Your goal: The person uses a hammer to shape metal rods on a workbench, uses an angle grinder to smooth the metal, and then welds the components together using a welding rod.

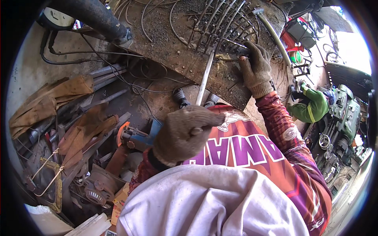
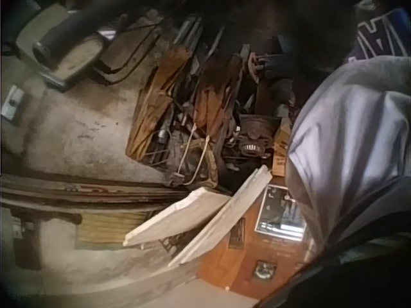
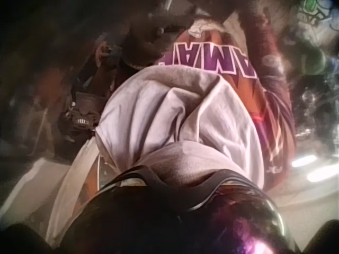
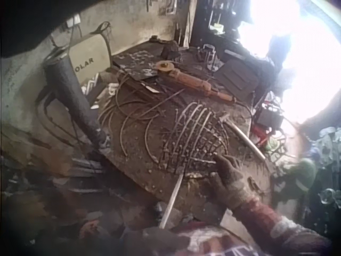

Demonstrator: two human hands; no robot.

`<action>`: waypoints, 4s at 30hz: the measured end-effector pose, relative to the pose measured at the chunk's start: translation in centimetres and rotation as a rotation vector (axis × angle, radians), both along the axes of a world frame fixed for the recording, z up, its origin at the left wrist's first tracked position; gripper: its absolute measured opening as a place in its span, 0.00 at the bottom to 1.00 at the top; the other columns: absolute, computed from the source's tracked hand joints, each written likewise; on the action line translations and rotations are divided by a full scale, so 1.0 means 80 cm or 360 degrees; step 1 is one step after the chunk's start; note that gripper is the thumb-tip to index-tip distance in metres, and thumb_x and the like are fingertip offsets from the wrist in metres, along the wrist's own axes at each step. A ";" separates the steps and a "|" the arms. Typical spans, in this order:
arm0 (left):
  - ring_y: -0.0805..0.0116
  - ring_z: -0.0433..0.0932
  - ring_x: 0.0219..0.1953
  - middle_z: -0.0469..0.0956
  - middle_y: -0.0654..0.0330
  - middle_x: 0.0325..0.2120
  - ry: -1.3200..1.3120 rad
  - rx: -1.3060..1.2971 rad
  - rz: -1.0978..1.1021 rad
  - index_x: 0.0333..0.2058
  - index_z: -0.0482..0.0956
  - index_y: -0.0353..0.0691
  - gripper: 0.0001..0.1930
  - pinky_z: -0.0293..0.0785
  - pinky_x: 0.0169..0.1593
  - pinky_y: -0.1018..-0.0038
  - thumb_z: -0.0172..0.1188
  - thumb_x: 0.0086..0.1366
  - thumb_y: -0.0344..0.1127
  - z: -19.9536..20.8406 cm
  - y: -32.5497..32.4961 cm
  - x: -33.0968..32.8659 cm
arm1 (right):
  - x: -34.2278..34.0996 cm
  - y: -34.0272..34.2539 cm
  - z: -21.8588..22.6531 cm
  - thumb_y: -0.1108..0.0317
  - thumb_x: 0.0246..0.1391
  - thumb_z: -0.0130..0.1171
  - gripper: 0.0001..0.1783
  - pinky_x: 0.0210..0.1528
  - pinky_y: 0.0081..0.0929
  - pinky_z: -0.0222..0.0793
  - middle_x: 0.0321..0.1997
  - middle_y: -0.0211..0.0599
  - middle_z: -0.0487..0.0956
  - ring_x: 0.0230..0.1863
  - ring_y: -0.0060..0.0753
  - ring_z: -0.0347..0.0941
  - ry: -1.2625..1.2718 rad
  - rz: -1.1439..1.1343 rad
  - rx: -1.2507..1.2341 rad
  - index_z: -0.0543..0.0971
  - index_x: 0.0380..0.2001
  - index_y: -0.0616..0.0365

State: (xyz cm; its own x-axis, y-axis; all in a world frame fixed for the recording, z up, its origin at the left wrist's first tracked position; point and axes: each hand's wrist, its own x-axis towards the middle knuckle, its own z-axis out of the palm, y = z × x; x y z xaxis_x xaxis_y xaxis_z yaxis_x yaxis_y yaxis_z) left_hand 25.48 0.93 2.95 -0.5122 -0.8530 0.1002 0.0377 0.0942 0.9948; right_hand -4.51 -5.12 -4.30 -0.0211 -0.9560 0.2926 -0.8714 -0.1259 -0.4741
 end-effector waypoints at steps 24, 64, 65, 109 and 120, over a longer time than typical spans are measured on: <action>0.57 0.86 0.39 0.86 0.49 0.37 0.0186 -0.0037 -0.0213 0.41 0.85 0.35 0.10 0.80 0.43 0.68 0.64 0.61 0.19 -0.009 -0.017 0.025 | 0.003 -0.001 -0.001 0.50 0.59 0.59 0.30 0.66 0.50 0.63 0.58 0.52 0.77 0.62 0.59 0.70 0.0041 -0.0019 -0.0038 0.76 0.62 0.53; 0.63 0.85 0.36 0.86 0.51 0.38 -0.0148 -0.0194 0.0460 0.41 0.86 0.31 0.11 0.81 0.41 0.69 0.59 0.61 0.20 -0.035 0.016 -0.087 | -0.013 -0.001 0.000 0.46 0.63 0.57 0.30 0.66 0.49 0.62 0.59 0.47 0.77 0.63 0.55 0.70 -0.0087 0.0108 -0.0033 0.76 0.63 0.49; 0.63 0.85 0.36 0.86 0.51 0.38 -0.0148 -0.0191 0.0462 0.41 0.86 0.31 0.11 0.81 0.41 0.69 0.59 0.61 0.20 -0.036 0.017 -0.086 | -0.013 0.000 0.000 0.46 0.63 0.57 0.30 0.67 0.49 0.62 0.59 0.46 0.77 0.63 0.55 0.70 -0.0073 0.0107 -0.0035 0.76 0.63 0.49; 0.75 0.81 0.27 0.85 0.53 0.39 0.0026 0.0073 0.0353 0.40 0.85 0.33 0.10 0.74 0.27 0.80 0.58 0.62 0.18 -0.027 0.010 -0.087 | -0.003 -0.001 0.006 0.47 0.62 0.57 0.30 0.69 0.50 0.61 0.60 0.47 0.78 0.65 0.56 0.69 -0.0116 0.0024 0.0017 0.77 0.62 0.49; 0.56 0.84 0.42 0.85 0.52 0.39 -0.0262 -0.0344 0.0201 0.44 0.85 0.38 0.12 0.79 0.47 0.65 0.64 0.61 0.22 -0.014 0.015 -0.097 | -0.006 0.000 -0.006 0.47 0.63 0.57 0.28 0.66 0.50 0.62 0.56 0.45 0.79 0.60 0.53 0.72 -0.0059 0.0003 -0.0069 0.78 0.61 0.48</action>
